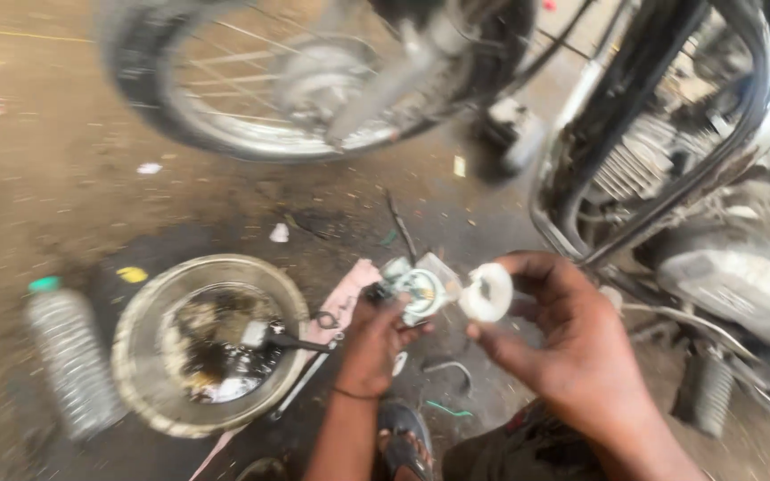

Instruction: Inspecting and disassembling a motorcycle carburetor for repair.

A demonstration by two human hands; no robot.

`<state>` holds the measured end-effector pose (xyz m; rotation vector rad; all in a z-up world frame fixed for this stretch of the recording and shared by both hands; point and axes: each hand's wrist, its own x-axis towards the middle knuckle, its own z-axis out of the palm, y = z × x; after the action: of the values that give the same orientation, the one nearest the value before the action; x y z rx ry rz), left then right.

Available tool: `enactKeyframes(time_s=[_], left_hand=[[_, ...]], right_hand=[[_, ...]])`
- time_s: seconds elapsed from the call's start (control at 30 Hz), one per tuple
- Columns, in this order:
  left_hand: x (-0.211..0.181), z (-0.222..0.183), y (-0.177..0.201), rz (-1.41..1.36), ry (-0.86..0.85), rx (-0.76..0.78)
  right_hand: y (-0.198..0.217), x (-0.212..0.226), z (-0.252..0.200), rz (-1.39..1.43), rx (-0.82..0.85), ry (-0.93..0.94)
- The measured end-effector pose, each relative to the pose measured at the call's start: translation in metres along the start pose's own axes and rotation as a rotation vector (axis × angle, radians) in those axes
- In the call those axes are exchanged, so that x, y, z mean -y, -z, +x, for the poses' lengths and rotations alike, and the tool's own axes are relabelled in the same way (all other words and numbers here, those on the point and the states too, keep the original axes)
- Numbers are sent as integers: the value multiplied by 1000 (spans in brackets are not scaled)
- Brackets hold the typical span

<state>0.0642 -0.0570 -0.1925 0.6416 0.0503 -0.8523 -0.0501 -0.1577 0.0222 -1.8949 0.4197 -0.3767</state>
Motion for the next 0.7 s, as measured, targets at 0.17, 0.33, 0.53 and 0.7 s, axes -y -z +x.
enactKeyframes(time_s=[0.17, 0.33, 0.53, 0.7], left_hand=[[-32, -49, -32, 194, -356, 12], [-85, -85, -41, 549, -839, 60], [-187, -151, -53, 1660, -1044, -199], [-231, -187, -57, 2039, -923, -233]], right_hand=[[4, 32, -18, 81, -120, -72], [1, 49, -51, 161, -76, 21], [-15, 66, -81, 255, 36, 129], [-36, 78, -89, 156, 66, 162]])
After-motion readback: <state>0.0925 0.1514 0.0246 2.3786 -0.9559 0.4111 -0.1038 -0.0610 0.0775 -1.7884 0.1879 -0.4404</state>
